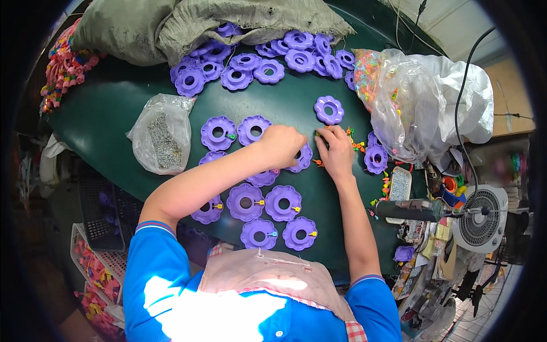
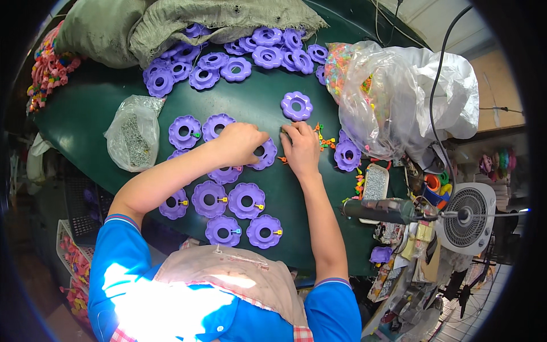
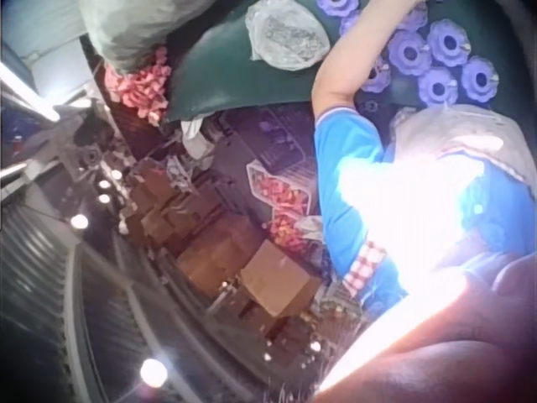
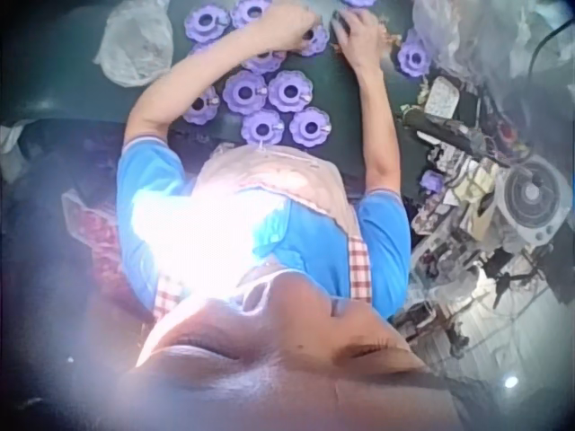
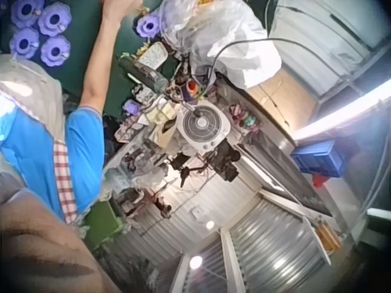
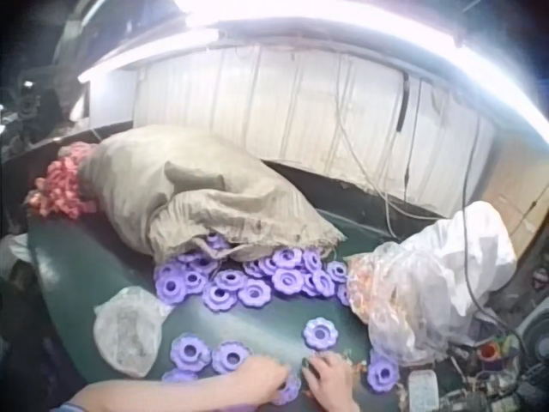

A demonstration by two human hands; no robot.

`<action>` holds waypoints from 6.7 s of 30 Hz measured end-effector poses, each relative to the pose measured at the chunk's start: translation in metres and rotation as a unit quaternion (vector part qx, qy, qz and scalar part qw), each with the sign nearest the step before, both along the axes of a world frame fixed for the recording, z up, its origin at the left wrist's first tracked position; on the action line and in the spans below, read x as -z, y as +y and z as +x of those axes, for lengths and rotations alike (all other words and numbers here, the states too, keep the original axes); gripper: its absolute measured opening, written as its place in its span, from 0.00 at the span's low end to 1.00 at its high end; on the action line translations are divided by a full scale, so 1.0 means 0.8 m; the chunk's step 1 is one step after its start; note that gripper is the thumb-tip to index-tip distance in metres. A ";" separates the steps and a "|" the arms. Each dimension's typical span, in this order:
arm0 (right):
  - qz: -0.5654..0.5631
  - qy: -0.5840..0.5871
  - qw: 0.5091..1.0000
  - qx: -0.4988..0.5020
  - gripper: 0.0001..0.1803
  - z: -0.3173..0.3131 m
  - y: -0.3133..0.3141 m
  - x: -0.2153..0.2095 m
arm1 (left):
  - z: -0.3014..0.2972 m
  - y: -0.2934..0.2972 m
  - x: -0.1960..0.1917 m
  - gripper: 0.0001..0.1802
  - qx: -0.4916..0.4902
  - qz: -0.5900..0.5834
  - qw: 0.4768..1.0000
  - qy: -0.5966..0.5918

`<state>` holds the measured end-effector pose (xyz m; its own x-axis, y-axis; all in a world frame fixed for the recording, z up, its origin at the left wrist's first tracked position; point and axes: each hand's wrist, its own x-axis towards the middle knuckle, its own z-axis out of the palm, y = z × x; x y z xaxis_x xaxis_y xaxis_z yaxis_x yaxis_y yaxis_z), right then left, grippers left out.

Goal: The person assembles purple flower-shaped plastic pieces by inserting small colorful plastic components into their centers and securing them with a hot glue gun. They repeatedly pick up pieces, apply glue, and place them on the table.

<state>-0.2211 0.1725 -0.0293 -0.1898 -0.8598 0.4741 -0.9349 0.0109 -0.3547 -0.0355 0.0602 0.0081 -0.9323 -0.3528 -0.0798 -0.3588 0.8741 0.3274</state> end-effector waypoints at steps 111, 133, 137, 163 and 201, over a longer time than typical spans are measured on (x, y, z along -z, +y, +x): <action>-0.241 -0.514 0.765 -0.304 0.26 0.132 0.097 -0.117 | 0.187 0.083 0.007 0.09 -0.137 0.130 0.939 0.286; -0.230 -0.529 0.764 -0.289 0.25 0.153 0.087 -0.121 | 0.139 0.090 0.003 0.10 0.025 0.090 0.959 0.268; -0.229 -0.462 0.819 -0.252 0.26 0.139 0.072 -0.114 | 0.112 0.093 -0.004 0.10 -0.022 0.087 0.959 0.268; -0.263 -0.518 0.789 -0.199 0.25 0.059 0.000 -0.073 | 0.024 0.015 0.027 0.06 -0.067 0.335 0.917 0.207; -0.270 -0.457 0.795 -0.293 0.26 0.132 -0.061 -0.092 | 0.135 -0.012 -0.027 0.07 -0.247 0.360 0.868 0.236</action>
<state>-0.1156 0.1241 0.0440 -0.3093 -0.6463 0.6976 -0.0718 -0.7156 -0.6948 0.0724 0.0507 0.0296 -0.6698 -0.7363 -0.0957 -0.3097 0.1599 0.9373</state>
